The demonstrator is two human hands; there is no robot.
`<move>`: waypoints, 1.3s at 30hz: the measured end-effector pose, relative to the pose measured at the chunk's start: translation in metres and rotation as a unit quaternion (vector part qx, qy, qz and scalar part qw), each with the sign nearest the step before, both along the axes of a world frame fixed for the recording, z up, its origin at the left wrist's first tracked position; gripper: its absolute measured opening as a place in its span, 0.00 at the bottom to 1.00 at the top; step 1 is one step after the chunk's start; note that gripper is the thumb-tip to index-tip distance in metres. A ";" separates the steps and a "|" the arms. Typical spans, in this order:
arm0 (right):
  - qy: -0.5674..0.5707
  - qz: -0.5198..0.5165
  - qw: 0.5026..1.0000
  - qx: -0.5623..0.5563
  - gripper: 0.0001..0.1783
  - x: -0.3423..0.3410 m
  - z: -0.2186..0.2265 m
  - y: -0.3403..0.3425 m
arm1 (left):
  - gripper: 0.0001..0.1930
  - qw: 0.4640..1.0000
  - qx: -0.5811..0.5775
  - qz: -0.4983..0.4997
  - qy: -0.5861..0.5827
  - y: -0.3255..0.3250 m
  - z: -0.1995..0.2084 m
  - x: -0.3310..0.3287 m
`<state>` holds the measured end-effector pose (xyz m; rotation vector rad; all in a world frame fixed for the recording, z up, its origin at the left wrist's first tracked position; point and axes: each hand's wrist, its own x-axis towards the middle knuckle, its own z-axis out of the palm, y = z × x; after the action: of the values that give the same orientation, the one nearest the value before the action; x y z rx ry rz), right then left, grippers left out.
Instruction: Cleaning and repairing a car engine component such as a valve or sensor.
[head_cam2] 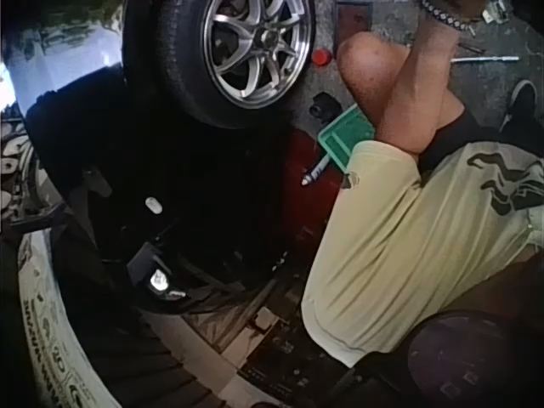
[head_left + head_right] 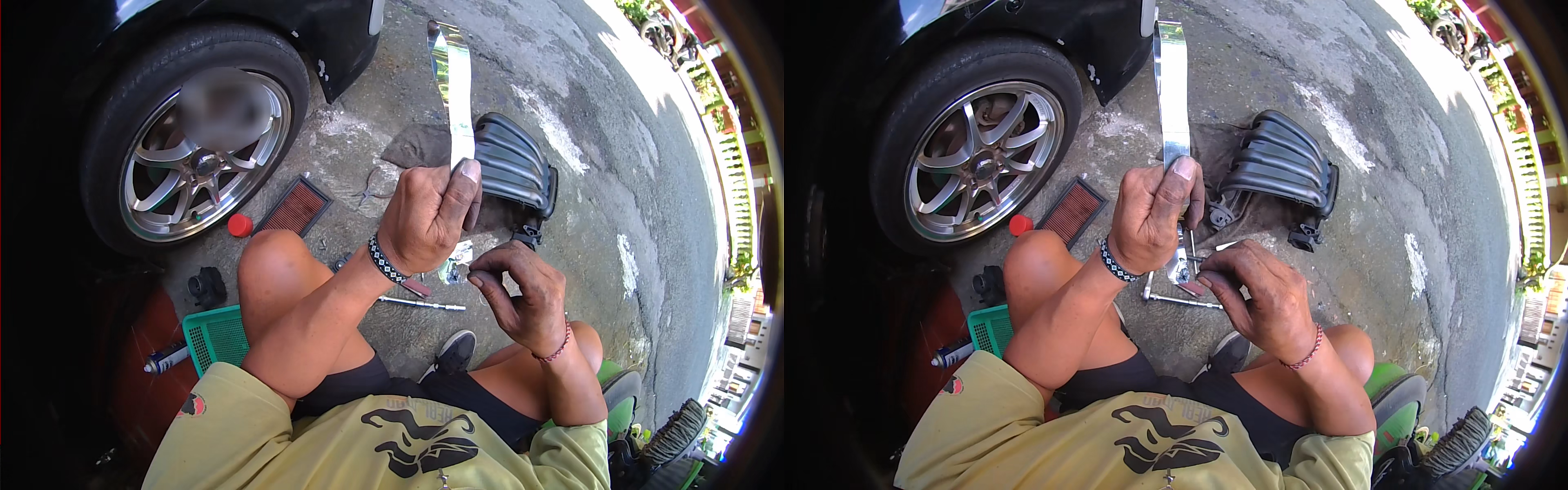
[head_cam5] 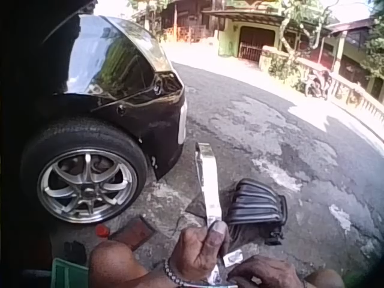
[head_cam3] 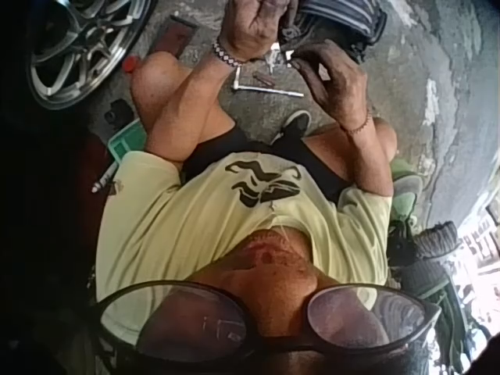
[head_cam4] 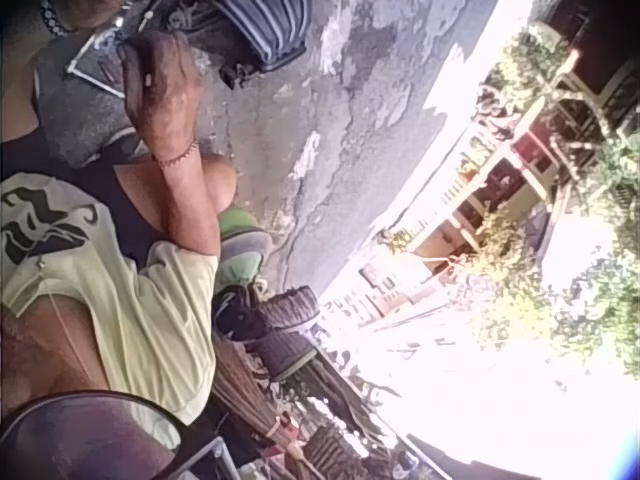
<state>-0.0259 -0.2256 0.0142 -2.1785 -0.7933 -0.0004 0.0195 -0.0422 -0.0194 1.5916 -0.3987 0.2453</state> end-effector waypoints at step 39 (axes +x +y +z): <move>-0.090 0.023 0.996 0.005 0.12 0.002 0.000 0.000 | 0.29 1.000 -0.024 -0.011 0.005 -0.001 -0.002 0.003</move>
<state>-0.0242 -0.2256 0.0143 -2.1710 -0.9421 -0.1794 0.0223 -0.0434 -0.0219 1.5402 -0.3999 0.2270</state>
